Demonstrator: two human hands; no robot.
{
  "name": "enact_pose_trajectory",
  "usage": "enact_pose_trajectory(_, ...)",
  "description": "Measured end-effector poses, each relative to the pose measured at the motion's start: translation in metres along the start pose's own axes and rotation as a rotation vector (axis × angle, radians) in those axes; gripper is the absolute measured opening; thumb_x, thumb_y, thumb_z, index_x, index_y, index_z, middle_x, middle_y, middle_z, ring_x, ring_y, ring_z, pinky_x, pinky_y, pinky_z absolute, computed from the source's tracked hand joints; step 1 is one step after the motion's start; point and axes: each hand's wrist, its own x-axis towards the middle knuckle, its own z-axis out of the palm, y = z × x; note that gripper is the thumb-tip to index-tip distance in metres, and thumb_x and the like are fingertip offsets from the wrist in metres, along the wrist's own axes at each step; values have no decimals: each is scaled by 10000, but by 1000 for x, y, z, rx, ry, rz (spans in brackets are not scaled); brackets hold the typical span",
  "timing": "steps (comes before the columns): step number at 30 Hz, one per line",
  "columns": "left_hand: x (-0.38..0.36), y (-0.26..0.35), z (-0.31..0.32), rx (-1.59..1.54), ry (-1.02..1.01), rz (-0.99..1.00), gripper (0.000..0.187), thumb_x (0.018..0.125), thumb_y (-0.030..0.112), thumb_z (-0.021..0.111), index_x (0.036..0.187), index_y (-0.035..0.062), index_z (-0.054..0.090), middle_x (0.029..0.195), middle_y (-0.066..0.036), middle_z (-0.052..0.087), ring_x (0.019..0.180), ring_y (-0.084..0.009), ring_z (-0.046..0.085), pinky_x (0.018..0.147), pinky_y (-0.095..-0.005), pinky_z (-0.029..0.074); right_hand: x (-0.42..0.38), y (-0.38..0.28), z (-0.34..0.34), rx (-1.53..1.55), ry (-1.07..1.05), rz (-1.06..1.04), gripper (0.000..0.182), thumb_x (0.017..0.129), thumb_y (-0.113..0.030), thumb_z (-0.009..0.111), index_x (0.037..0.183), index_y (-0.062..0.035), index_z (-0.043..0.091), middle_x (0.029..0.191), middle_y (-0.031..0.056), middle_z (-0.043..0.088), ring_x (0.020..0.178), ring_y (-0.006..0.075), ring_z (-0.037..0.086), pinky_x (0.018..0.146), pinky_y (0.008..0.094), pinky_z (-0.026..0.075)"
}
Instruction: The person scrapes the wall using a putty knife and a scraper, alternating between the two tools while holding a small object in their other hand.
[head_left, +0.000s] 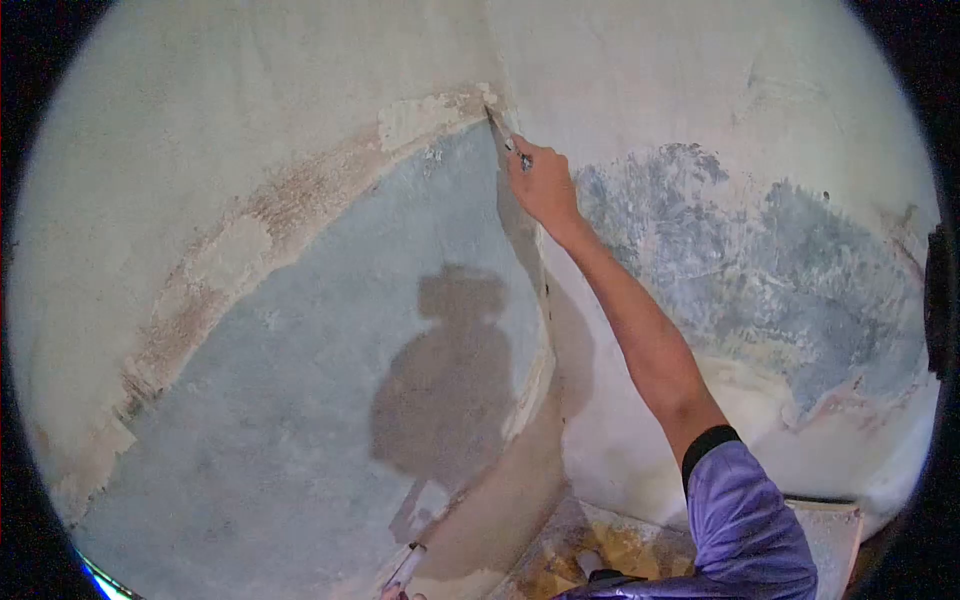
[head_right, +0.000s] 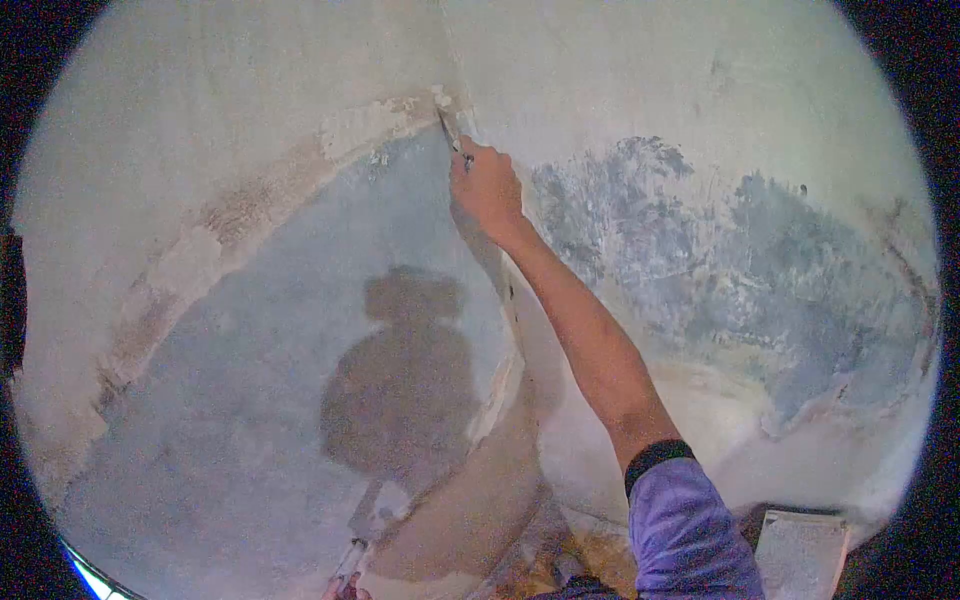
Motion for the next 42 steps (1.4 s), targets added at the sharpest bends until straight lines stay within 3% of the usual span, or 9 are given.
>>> enact_pose_trajectory(10,0,-10,-46,82,-97,-246,345,934,102,584,1238,-35,492,1151,-165,616,1079,-233,574,937,-338,443,20,-58,0,88,-63,147,427,819,-250,617,1152,16,643,969,306,642,990,447,614,876,458,487)
enact_pose_trajectory(14,5,-9,-44,19,-156,-73,332,945,135,579,1223,-30,507,1141,-160,615,1087,-232,568,946,-341,436,13,-75,-31,17,-215,101,440,807,-273,638,1126,30,654,1013,310,638,996,432,623,884,431,487)
enact_pose_trajectory(17,6,16,-42,126,-220,-299,289,953,141,569,1194,-14,531,1175,-164,597,1109,-242,555,967,-359,422,19,-62,-24,18,-173,71,447,800,-270,634,1122,39,654,1034,318,631,994,419,629,873,411,491)
enact_pose_trajectory(19,0,4,-43,77,-219,-204,280,954,147,569,1187,-5,540,1179,-161,593,1108,-244,552,976,-367,414,36,-53,-17,-34,-171,81,447,794,-262,624,1124,38,654,1032,319,634,976,410,639,861,396,496)
enact_pose_trajectory(22,-5,-25,-36,-55,-161,-145,279,950,154,579,1181,0,550,1172,-156,595,1097,-238,553,981,-372,410,21,-70,-42,191,-225,110,337,749,-214,567,929,50,677,907,345,633,934,468,628,858,479,499)
enact_pose_trajectory(26,-4,-18,-16,-143,-122,-223,264,950,146,580,1176,11,555,1154,-143,603,1086,-226,551,977,-366,407,37,-51,-27,83,-152,61,363,741,-202,573,947,85,655,936,351,627,937,478,622,853,476,497)
enact_pose_trajectory(29,17,22,-17,157,-386,-370,223,949,124,584,1150,29,565,1153,-116,595,1072,-215,545,970,-360,403,44,-45,-29,62,-228,87,377,746,-203,590,945,113,640,958,352,624,955,483,615,857,472,497)
enact_pose_trajectory(38,-4,-36,22,-50,-155,-202,224,933,127,621,1136,66,550,1119,-68,583,1067,-195,533,972,-351,395,51,-17,-28,44,-215,88,469,788,-259,619,1086,104,629,1067,333,619,1036,463,602,915,448,486)
enact_pose_trajectory(42,6,-8,52,-107,-120,-265,227,915,121,648,1118,66,562,1139,-63,576,1086,-196,527,989,-354,384,62,10,-20,39,-183,81,455,790,-264,622,1105,62,651,1069,326,620,1033,463,601,913,445,486)
